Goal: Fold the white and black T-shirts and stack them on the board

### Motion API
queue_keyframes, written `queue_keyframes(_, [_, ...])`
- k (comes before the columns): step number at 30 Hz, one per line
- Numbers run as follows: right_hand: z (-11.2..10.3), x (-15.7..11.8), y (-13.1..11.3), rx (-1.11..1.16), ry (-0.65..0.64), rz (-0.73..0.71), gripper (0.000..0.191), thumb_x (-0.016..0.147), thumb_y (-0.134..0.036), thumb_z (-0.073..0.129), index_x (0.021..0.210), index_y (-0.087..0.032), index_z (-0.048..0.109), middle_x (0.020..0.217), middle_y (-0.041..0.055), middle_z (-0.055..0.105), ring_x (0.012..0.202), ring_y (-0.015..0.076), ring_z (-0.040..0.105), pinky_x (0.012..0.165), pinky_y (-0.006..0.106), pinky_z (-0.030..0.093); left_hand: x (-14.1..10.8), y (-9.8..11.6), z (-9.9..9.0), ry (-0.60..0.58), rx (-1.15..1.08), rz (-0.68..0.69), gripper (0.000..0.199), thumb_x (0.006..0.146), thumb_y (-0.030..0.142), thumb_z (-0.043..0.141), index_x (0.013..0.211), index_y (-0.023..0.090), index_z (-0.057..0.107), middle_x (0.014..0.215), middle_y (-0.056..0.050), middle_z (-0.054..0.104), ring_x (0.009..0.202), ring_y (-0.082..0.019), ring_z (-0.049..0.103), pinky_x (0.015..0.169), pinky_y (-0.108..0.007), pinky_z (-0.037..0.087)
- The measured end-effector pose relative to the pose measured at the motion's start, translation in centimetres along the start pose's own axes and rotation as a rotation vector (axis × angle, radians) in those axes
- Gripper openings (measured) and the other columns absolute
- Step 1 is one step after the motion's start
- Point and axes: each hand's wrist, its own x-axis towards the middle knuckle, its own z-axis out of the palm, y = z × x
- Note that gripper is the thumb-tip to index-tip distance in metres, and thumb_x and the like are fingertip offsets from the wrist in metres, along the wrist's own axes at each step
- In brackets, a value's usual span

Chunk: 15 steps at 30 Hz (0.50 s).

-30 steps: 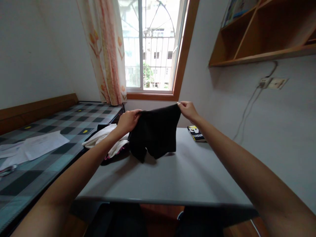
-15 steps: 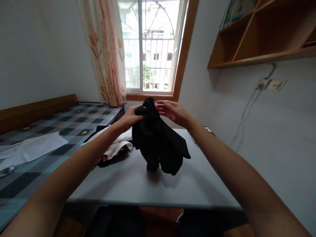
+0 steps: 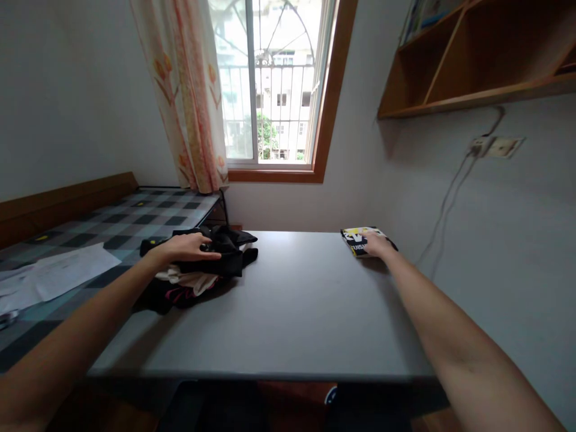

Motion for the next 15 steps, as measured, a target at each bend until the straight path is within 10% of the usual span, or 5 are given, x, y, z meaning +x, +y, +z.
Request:
queue_keyframes(6, [3.3, -1.3, 1.3, -0.255, 0.019, 0.06, 0.056, 0.088, -0.021, 0.045, 0.143, -0.027, 0.044, 0.139, 0.0178, 0.051, 0.122, 0.0331, 0.05, 0.096, 0.049, 0.04, -0.4, 1.0, 0.7, 0.475, 0.115, -0.123, 0.049, 0.089, 0.057, 0.037, 0.106, 0.025, 0.069, 0.102, -0.009, 0.066, 0.079, -0.022, 0.063, 0.063, -0.027, 0.041])
queue_keyframes(15, [-0.5, 0.7, 0.0, -0.195, -0.104, -0.057, 0.029, 0.079, -0.038, 0.063, 0.099, -0.021, 0.075, 0.102, 0.0137, 0.072, 0.089, 0.0252, 0.067, 0.073, 0.031, 0.047, -0.3, 3.9, 1.8, 0.655, -0.041, 0.075, 0.044, 0.094, 0.048, 0.037, 0.081, 0.02, 0.068, 0.08, -0.004, 0.062, 0.068, -0.017, 0.058, 0.062, -0.027, 0.037])
